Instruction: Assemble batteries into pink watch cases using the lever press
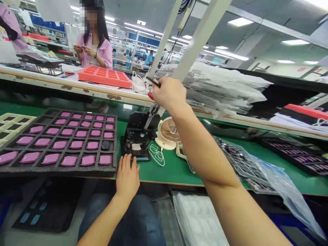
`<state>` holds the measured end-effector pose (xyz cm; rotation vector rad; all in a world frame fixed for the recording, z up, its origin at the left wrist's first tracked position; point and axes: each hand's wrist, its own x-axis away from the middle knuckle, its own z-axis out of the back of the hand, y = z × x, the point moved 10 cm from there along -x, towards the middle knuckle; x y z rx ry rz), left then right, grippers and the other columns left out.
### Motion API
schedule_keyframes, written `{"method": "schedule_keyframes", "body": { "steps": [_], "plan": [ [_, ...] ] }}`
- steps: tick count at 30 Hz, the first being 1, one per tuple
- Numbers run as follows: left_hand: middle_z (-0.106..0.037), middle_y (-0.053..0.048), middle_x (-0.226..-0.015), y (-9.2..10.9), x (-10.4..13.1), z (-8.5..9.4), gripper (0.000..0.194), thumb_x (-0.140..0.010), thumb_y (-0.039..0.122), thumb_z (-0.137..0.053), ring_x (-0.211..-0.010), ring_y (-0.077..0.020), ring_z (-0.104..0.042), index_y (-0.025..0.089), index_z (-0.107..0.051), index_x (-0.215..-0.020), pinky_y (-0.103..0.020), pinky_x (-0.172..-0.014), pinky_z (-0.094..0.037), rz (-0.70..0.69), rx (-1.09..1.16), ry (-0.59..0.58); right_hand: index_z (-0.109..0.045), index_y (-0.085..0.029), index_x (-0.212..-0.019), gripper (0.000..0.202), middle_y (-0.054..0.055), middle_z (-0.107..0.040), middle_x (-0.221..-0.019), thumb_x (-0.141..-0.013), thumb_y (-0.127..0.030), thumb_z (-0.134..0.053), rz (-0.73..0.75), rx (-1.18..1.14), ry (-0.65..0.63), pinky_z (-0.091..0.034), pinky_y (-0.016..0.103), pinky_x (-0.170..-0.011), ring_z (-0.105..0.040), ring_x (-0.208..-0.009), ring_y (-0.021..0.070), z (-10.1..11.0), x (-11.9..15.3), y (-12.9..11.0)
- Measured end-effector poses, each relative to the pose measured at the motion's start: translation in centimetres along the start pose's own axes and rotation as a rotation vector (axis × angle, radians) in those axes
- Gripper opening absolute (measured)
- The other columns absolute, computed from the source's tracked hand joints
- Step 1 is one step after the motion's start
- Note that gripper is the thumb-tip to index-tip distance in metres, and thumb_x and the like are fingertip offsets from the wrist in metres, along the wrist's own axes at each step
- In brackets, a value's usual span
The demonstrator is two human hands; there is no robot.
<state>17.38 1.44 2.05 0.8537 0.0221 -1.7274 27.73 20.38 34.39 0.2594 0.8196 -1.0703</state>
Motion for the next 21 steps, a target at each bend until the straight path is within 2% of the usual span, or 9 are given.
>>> {"method": "schedule_keyframes", "body": {
  "steps": [2, 5, 6, 8, 10, 12, 13, 16, 21],
  "plan": [
    [-0.062, -0.021, -0.148, 0.3, 0.5, 0.2, 0.041, -0.105, 0.019, -0.05, -0.145, -0.0385, -0.055, 0.01, -0.064, -0.143, -0.061, -0.122, -0.046, -0.021, -0.046, 0.011, -0.066, -0.011, -0.083, 0.034, 0.016, -0.072, -0.096, -0.099, -0.041, -0.067, -0.127, -0.031, -0.176, -0.057, 0.061, -0.097, -0.071, -0.102, 0.0323, -2.3, -1.1, 2.7],
    [-0.063, -0.021, -0.148, 0.4, 0.5, 0.1, 0.041, -0.106, 0.017, -0.049, -0.145, -0.038, -0.055, 0.009, -0.064, -0.143, -0.06, -0.122, -0.047, -0.04, -0.071, 0.015, -0.068, -0.01, -0.081, 0.023, 0.012, -0.073, -0.084, -0.095, -0.028, -0.07, -0.128, -0.207, -0.372, -0.059, 0.059, -0.095, -0.07, -0.087, 0.0254, -4.7, -1.2, 1.7],
    [-0.063, -0.021, -0.148, 0.4, 0.5, 0.1, 0.041, -0.106, 0.017, -0.049, -0.145, -0.038, -0.055, 0.009, -0.064, -0.143, -0.06, -0.122, -0.047, -0.041, -0.075, 0.017, -0.069, -0.009, -0.085, 0.018, 0.011, -0.073, -0.084, -0.095, -0.025, -0.068, -0.107, -0.237, -0.352, -0.06, 0.059, -0.096, -0.07, -0.086, 0.0247, -4.4, -0.7, 0.9],
    [-0.063, -0.02, -0.148, 0.3, 0.5, 0.0, 0.042, -0.106, 0.018, -0.049, -0.145, -0.0376, -0.055, 0.01, -0.064, -0.144, -0.06, -0.122, -0.047, -0.036, -0.077, 0.018, -0.071, -0.009, -0.102, 0.017, 0.01, -0.074, -0.093, -0.098, -0.023, -0.062, -0.045, -0.231, -0.134, -0.06, 0.057, -0.098, -0.071, -0.093, 0.0252, -1.6, 1.3, -0.9],
    [-0.063, -0.02, -0.15, 0.2, 0.5, -0.1, 0.042, -0.106, 0.018, -0.049, -0.146, -0.0372, -0.055, 0.012, -0.063, -0.144, -0.06, -0.122, -0.047, -0.032, -0.073, 0.012, -0.066, -0.013, -0.123, 0.025, 0.01, -0.074, -0.11, -0.105, -0.026, -0.055, 0.059, -0.216, 0.202, -0.062, 0.05, -0.097, -0.072, -0.102, 0.0247, 2.5, 5.7, -2.9],
    [-0.063, -0.019, -0.15, 0.1, 0.7, -0.3, 0.043, -0.105, 0.018, -0.049, -0.147, -0.037, -0.054, 0.012, -0.063, -0.146, -0.059, -0.122, -0.046, -0.036, -0.068, 0.005, -0.061, -0.02, -0.134, 0.028, 0.009, -0.072, -0.119, -0.109, -0.029, -0.053, 0.143, -0.24, 0.416, -0.065, 0.041, -0.089, -0.075, -0.1, 0.0228, 4.8, 11.6, -4.2],
    [-0.063, -0.019, -0.151, 0.2, 0.7, -0.4, 0.043, -0.105, 0.017, -0.049, -0.147, -0.0371, -0.054, 0.012, -0.062, -0.146, -0.059, -0.123, -0.046, -0.039, -0.064, 0.002, -0.059, -0.023, -0.137, 0.028, 0.009, -0.072, -0.122, -0.11, -0.028, -0.052, 0.171, -0.262, 0.444, -0.066, 0.039, -0.087, -0.077, -0.1, 0.0224, 5.0, 14.2, -4.6],
    [-0.062, -0.02, -0.151, 0.1, 0.7, -0.5, 0.045, -0.105, 0.017, -0.049, -0.148, -0.0369, -0.053, 0.013, -0.061, -0.148, -0.06, -0.123, -0.045, -0.037, -0.051, -0.004, -0.056, -0.028, -0.139, 0.031, 0.01, -0.071, -0.136, -0.11, -0.02, -0.049, 0.237, -0.343, 0.362, -0.067, 0.042, -0.093, -0.076, -0.115, 0.0263, 3.0, 19.8, -4.8],
    [-0.062, -0.019, -0.152, 0.3, 0.6, -0.3, 0.046, -0.104, 0.017, -0.049, -0.148, -0.0358, -0.053, 0.015, -0.06, -0.148, -0.06, -0.123, -0.046, -0.022, -0.071, -0.017, -0.051, -0.03, -0.143, 0.035, 0.014, -0.063, -0.151, -0.109, -0.022, -0.05, 0.198, -0.419, 0.295, -0.069, 0.047, -0.089, -0.067, -0.133, 0.0326, -0.3, 21.9, -3.2]
  ]
}}
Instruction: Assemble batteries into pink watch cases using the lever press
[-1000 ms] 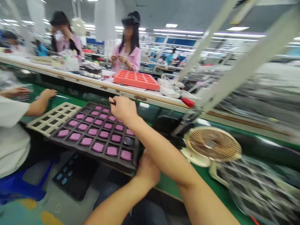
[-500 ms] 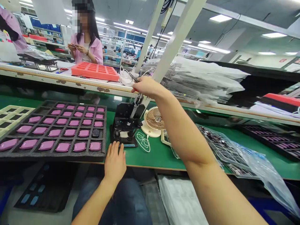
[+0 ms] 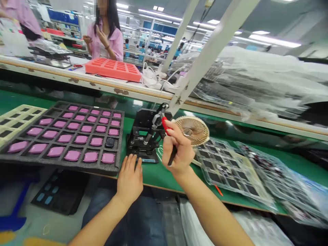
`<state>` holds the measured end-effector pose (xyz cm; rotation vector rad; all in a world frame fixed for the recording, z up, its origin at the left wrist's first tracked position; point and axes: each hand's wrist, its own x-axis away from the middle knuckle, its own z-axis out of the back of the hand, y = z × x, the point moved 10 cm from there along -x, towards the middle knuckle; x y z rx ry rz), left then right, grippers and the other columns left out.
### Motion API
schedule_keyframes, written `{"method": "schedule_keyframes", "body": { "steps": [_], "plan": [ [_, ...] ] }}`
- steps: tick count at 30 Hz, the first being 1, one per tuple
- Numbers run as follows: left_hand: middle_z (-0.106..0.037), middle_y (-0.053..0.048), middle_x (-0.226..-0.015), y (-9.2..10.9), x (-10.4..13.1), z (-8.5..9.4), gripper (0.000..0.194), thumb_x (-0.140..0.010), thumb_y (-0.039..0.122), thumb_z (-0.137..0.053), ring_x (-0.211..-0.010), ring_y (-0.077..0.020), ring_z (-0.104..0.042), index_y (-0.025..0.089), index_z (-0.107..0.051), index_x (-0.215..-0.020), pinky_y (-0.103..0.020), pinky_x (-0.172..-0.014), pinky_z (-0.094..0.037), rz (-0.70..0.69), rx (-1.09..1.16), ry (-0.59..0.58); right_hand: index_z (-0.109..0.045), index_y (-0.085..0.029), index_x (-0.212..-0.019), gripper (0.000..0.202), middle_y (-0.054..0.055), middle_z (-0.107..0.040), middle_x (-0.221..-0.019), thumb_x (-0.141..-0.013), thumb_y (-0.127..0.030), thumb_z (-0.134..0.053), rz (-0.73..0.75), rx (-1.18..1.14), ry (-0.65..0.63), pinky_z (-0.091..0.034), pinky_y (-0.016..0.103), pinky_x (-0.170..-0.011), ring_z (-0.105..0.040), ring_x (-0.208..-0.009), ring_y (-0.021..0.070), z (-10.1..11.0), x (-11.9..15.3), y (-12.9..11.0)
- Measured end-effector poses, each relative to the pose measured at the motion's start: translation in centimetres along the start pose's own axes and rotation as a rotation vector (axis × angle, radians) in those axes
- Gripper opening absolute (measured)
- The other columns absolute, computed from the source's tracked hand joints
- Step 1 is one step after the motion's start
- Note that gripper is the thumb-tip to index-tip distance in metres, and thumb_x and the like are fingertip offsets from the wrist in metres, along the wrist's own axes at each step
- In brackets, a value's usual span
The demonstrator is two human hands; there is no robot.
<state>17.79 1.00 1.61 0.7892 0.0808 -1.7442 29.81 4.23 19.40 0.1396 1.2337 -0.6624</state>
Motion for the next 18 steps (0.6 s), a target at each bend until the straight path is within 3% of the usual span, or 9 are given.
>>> {"method": "schedule_keyframes", "body": {
  "steps": [4, 9, 13, 18],
  "plan": [
    [-0.061, -0.019, -0.153, 0.1, 0.0, -0.2, 0.048, -0.102, 0.018, -0.05, -0.15, -0.035, -0.051, 0.013, -0.06, -0.149, -0.057, -0.127, -0.043, 0.012, 0.004, -0.015, -0.046, -0.032, -0.151, 0.045, 0.015, -0.057, -0.157, -0.107, -0.021, -0.051, 0.047, -0.025, 0.047, -0.069, 0.048, -0.089, -0.063, -0.138, 0.0338, -0.7, 0.2, 0.3],
    [-0.06, -0.017, -0.155, -0.5, 0.3, -0.6, 0.053, -0.099, 0.021, -0.054, -0.152, -0.0346, -0.048, 0.014, -0.06, -0.15, -0.056, -0.13, -0.039, 0.026, 0.021, 0.017, -0.045, -0.032, -0.155, 0.049, 0.014, -0.057, -0.155, -0.108, -0.018, -0.046, 0.113, -0.042, 0.188, -0.057, 0.062, -0.111, -0.055, -0.147, 0.0338, -1.6, 0.6, -0.2],
    [-0.061, -0.017, -0.155, -0.6, 0.5, -0.3, 0.055, -0.095, 0.024, -0.058, -0.152, -0.0339, -0.049, 0.013, -0.062, -0.149, -0.054, -0.13, -0.038, 0.014, 0.005, 0.049, -0.046, -0.03, -0.153, 0.045, 0.015, -0.059, -0.153, -0.11, -0.02, -0.042, 0.1, -0.039, 0.268, -0.052, 0.064, -0.116, -0.056, -0.146, 0.0335, -2.1, 0.5, -1.2],
    [-0.065, -0.015, -0.151, -0.3, 0.6, 0.8, 0.05, -0.097, 0.027, -0.056, -0.148, -0.0319, -0.054, 0.014, -0.066, -0.144, -0.051, -0.126, -0.043, -0.015, -0.04, 0.091, -0.048, -0.027, -0.151, 0.043, 0.017, -0.059, -0.153, -0.109, -0.02, -0.044, 0.109, -0.033, 0.24, -0.053, 0.062, -0.115, -0.058, -0.144, 0.0332, -1.7, 0.0, -2.1]
  ]
}}
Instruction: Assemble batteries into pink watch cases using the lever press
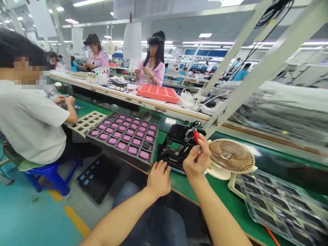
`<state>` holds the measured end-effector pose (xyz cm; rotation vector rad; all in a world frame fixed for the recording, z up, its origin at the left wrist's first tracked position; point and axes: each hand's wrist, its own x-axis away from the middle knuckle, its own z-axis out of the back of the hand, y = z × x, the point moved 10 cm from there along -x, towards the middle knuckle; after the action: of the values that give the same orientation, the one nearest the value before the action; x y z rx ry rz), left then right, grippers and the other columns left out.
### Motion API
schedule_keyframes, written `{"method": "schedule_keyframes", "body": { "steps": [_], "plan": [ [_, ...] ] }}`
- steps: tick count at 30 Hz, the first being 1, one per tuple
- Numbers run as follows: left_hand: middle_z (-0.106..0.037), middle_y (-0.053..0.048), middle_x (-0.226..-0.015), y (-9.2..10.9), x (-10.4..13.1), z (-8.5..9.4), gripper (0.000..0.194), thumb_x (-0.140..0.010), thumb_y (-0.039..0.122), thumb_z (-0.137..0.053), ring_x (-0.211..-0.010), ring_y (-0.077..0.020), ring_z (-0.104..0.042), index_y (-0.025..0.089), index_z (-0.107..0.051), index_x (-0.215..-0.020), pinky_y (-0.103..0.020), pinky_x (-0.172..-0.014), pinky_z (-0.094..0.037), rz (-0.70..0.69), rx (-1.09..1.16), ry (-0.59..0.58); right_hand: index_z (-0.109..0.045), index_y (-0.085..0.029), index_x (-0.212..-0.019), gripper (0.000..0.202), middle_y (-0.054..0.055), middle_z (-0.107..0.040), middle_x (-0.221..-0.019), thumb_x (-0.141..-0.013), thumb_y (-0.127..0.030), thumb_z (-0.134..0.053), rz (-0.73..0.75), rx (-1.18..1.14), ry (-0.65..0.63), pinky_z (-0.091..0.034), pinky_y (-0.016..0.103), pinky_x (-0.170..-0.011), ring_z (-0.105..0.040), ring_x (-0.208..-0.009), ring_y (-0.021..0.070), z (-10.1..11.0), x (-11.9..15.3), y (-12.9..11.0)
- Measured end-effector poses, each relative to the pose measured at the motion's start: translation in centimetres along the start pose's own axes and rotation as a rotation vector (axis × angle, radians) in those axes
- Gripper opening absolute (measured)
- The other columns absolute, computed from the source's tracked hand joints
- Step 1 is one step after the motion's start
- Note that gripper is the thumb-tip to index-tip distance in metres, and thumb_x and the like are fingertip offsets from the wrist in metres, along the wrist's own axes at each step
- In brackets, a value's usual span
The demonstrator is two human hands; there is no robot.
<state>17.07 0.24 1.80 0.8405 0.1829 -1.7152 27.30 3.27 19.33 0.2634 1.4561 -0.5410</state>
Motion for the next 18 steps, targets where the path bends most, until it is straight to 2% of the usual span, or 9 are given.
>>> {"method": "schedule_keyframes", "body": {
  "steps": [3, 6, 9, 11, 13, 15, 18],
  "plan": [
    [-0.066, -0.014, -0.15, -0.1, 0.1, 0.5, 0.049, -0.095, 0.025, -0.058, -0.147, -0.0318, -0.055, 0.013, -0.068, -0.141, -0.05, -0.124, -0.046, 0.007, -0.022, 0.032, -0.047, -0.025, -0.152, 0.044, 0.018, -0.059, -0.153, -0.109, -0.018, -0.045, 0.043, 0.001, -0.079, -0.056, 0.056, -0.113, -0.059, -0.144, 0.0311, 0.1, -0.3, 0.2],
    [-0.066, -0.013, -0.151, -0.4, 0.0, 0.6, 0.05, -0.092, 0.023, -0.061, -0.147, -0.0307, -0.055, 0.015, -0.067, -0.142, -0.049, -0.123, -0.047, 0.011, -0.034, 0.047, -0.047, -0.024, -0.15, 0.043, 0.019, -0.059, -0.153, -0.108, -0.016, -0.046, 0.057, -0.002, -0.123, -0.056, 0.054, -0.113, -0.058, -0.145, 0.03, -0.2, -0.6, 0.3],
    [-0.066, -0.011, -0.151, -0.1, 0.1, 0.8, 0.052, -0.091, 0.019, -0.061, -0.147, -0.0292, -0.055, 0.018, -0.067, -0.142, -0.048, -0.122, -0.048, -0.005, -0.011, 0.038, -0.046, -0.021, -0.147, 0.04, 0.021, -0.059, -0.152, -0.107, -0.017, -0.04, -0.039, 0.04, -0.147, -0.052, 0.058, -0.117, -0.054, -0.148, 0.0294, -0.1, -0.9, 0.0],
    [-0.066, -0.014, -0.151, 0.4, 0.5, 1.1, 0.054, -0.09, 0.011, -0.057, -0.146, -0.0315, -0.056, 0.018, -0.066, -0.143, -0.052, -0.119, -0.05, -0.011, 0.036, 0.025, -0.044, -0.02, -0.145, 0.042, 0.022, -0.06, -0.15, -0.106, -0.015, -0.032, -0.152, 0.131, -0.177, -0.049, 0.06, -0.12, -0.052, -0.15, 0.028, 0.3, -1.0, -0.4],
    [-0.062, -0.02, -0.152, 0.7, 0.7, 1.3, 0.057, -0.091, 0.006, -0.053, -0.148, -0.0377, -0.054, 0.017, -0.062, -0.146, -0.062, -0.116, -0.049, -0.004, 0.1, 0.014, -0.044, -0.024, -0.146, 0.045, 0.015, -0.062, -0.15, -0.105, -0.011, -0.031, -0.212, 0.269, -0.234, -0.05, 0.05, -0.121, -0.054, -0.148, 0.0216, 0.5, -0.7, -1.1],
    [-0.057, -0.024, -0.157, 0.6, 0.6, 1.2, 0.06, -0.093, 0.007, -0.051, -0.15, -0.0436, -0.049, 0.017, -0.055, -0.153, -0.073, -0.114, -0.044, -0.012, 0.164, 0.0, -0.041, -0.031, -0.147, 0.046, 0.005, -0.058, -0.158, -0.106, -0.011, -0.035, -0.289, 0.403, -0.29, -0.052, 0.039, -0.121, -0.052, -0.149, 0.0149, 0.3, -0.1, -0.8],
    [-0.055, -0.02, -0.16, -0.1, 0.5, 0.5, 0.064, -0.096, 0.01, -0.053, -0.152, -0.0417, -0.047, 0.022, -0.048, -0.159, -0.072, -0.118, -0.041, -0.037, 0.173, -0.02, -0.045, -0.036, -0.146, 0.049, -0.007, -0.054, -0.162, -0.105, -0.009, -0.045, -0.387, 0.542, -0.322, -0.054, 0.033, -0.119, -0.051, -0.15, 0.0121, -0.8, 1.2, 0.9]
  ]
}}
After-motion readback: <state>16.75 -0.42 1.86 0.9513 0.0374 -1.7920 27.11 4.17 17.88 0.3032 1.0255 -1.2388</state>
